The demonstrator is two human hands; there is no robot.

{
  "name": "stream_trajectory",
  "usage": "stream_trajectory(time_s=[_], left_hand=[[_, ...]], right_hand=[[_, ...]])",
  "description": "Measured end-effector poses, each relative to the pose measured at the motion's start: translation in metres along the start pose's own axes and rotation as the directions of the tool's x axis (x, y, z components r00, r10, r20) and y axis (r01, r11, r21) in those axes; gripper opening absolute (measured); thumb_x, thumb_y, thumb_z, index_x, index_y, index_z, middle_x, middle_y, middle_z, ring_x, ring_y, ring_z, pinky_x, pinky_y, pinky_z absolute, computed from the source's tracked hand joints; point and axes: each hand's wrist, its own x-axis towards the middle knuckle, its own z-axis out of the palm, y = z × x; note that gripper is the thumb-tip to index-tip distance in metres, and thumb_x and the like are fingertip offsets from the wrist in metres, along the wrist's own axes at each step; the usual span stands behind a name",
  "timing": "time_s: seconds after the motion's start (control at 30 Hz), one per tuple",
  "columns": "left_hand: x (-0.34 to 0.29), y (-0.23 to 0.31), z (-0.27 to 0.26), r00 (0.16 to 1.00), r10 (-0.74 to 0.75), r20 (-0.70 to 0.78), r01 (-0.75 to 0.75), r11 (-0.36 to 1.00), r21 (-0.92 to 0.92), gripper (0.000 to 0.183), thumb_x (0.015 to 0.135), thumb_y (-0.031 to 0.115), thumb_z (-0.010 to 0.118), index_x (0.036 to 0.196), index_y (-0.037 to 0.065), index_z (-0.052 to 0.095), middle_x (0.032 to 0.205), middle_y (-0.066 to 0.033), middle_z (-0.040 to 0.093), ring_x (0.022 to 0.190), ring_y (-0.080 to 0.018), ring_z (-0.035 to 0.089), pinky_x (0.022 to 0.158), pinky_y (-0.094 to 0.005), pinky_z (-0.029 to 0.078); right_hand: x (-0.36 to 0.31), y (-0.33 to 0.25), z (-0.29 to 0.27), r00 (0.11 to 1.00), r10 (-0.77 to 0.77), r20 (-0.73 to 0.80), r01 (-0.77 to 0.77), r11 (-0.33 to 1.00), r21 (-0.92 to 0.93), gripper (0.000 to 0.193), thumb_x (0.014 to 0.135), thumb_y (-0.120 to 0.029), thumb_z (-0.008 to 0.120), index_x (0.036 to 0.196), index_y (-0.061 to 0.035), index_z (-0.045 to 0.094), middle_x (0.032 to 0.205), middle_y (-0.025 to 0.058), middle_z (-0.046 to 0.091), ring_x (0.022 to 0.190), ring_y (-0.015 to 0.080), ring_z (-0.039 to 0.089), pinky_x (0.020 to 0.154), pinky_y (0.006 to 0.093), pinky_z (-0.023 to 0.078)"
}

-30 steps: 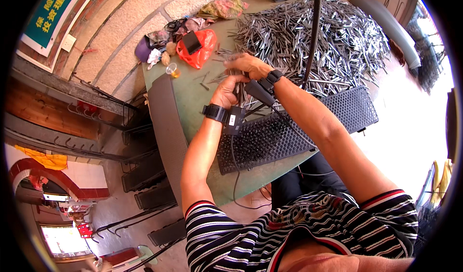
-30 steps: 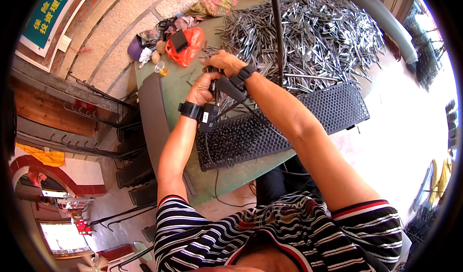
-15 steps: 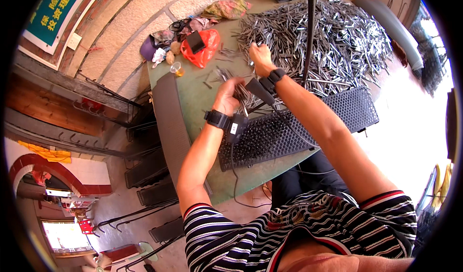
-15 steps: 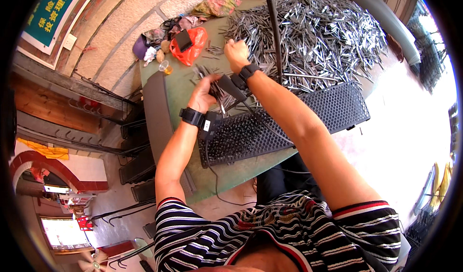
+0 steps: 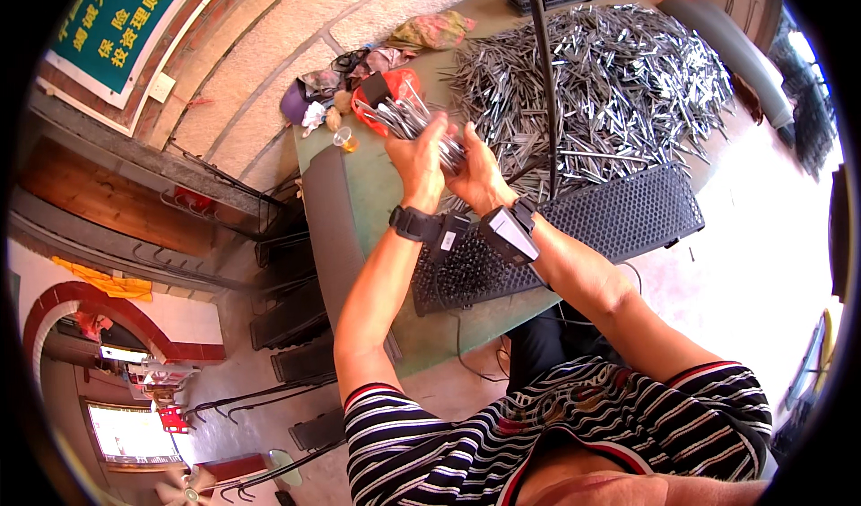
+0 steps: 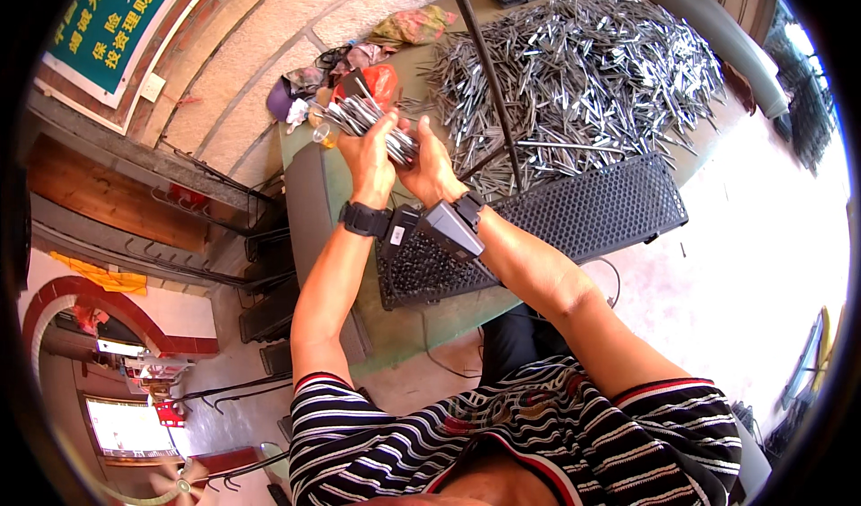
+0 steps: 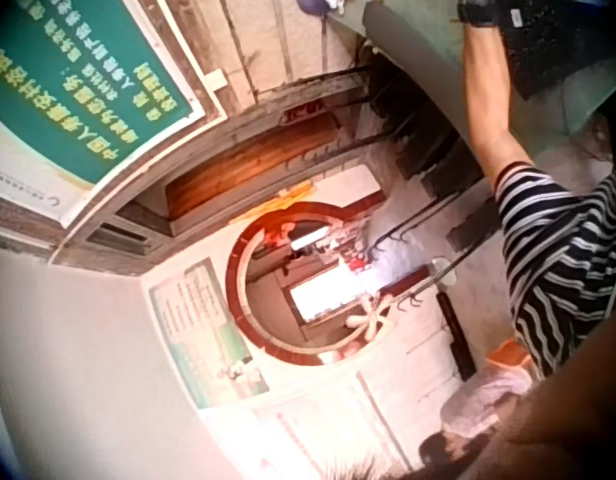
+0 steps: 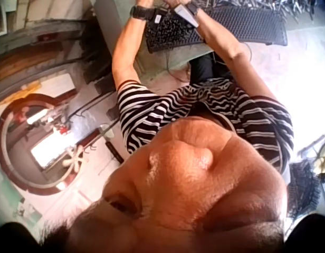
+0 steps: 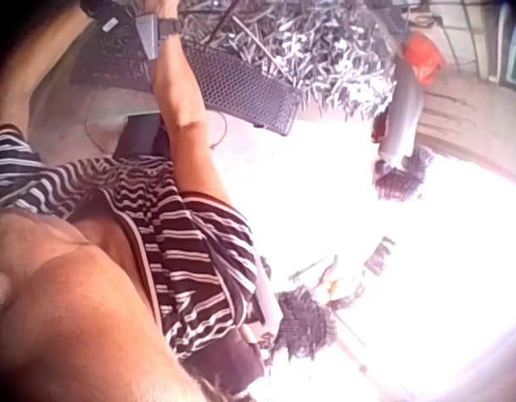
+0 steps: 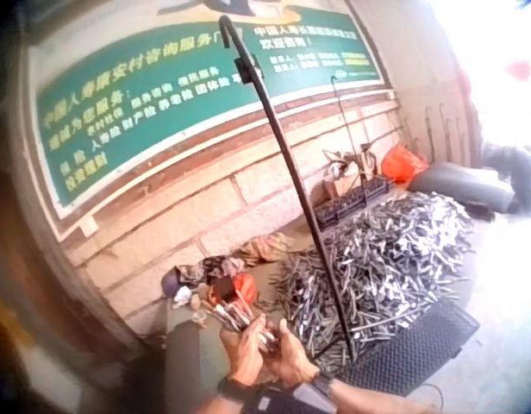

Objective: The person picks up metal rods from a pile on a table and inserts them into the holes of a black perforated panel.

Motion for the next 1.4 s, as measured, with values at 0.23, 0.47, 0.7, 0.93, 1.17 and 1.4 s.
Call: stream_trajectory(time_s=[0.23,0.47,0.7,0.93,1.17,1.4], left_hand=[[-0.024,-0.011,0.003,0.981,0.151,0.123,-0.164,0.980,0.112,0.022,0.071,-0.002,0.069,0.090,0.001,0.057,0.082,-0.0031,0.061,0.067,-0.0103,0.056,0.062,-0.0245,0.047],[0.002,-0.020,0.001,0.990,-0.139,-0.032,0.142,0.956,0.256,0.028,0.067,0.004,0.072,0.091,0.000,0.058,0.080,-0.0012,0.058,0.070,-0.0106,0.053,0.063,-0.0249,0.044],[0.006,-0.037,-0.003,0.955,-0.264,-0.133,0.255,0.963,-0.082,0.032,0.067,-0.009,0.068,0.094,-0.001,0.055,0.085,-0.0079,0.058,0.064,-0.0171,0.056,0.058,-0.0315,0.048],[0.006,-0.036,-0.001,0.957,-0.152,-0.248,0.136,0.987,-0.081,0.030,0.067,-0.014,0.064,0.093,-0.003,0.052,0.083,-0.0111,0.059,0.068,-0.0197,0.059,0.062,-0.0320,0.050],[-0.027,-0.018,0.000,0.995,-0.076,-0.059,0.077,0.997,0.028,0.026,0.070,-0.011,0.066,0.094,-0.004,0.059,0.085,-0.0094,0.063,0.073,-0.0165,0.062,0.068,-0.0279,0.051],[-0.064,-0.023,-0.010,0.998,-0.063,-0.013,0.064,0.995,0.079,0.014,0.076,-0.004,0.066,0.089,0.000,0.062,0.082,-0.0026,0.062,0.070,-0.0103,0.057,0.062,-0.0242,0.047]], right_hand=[[0.035,0.013,-0.038,0.806,-0.381,0.454,0.592,0.518,-0.617,0.025,0.083,-0.015,0.055,0.106,-0.0047,0.054,0.091,0.0152,0.062,0.085,0.0296,0.059,0.075,0.0379,0.047],[0.048,-0.001,-0.045,0.902,-0.276,0.332,0.427,0.451,-0.784,0.021,0.077,-0.017,0.058,0.091,-0.0009,0.057,0.089,0.0163,0.064,0.082,0.0304,0.061,0.066,0.0391,0.047],[0.054,-0.002,-0.045,0.857,-0.374,0.355,0.463,0.256,-0.849,0.021,0.086,-0.020,0.048,0.092,-0.0034,0.059,0.088,0.0098,0.063,0.077,0.0210,0.059,0.066,0.0349,0.047],[0.041,0.007,-0.025,0.991,-0.120,0.065,0.131,0.972,-0.197,0.026,0.088,-0.028,0.048,0.094,-0.0042,0.058,0.086,0.0091,0.060,0.079,0.0223,0.056,0.075,0.0356,0.045],[0.007,0.003,-0.003,0.993,-0.007,-0.122,-0.010,0.990,-0.142,0.032,0.096,-0.031,0.036,0.108,-0.0092,0.056,0.102,0.0081,0.057,0.091,0.0225,0.053,0.083,0.0368,0.042],[-0.023,0.011,-0.016,0.996,-0.043,-0.084,0.025,0.979,-0.204,0.042,0.097,-0.036,0.030,0.115,-0.0089,0.056,0.110,0.0093,0.058,0.099,0.0227,0.052,0.088,0.0348,0.040]])
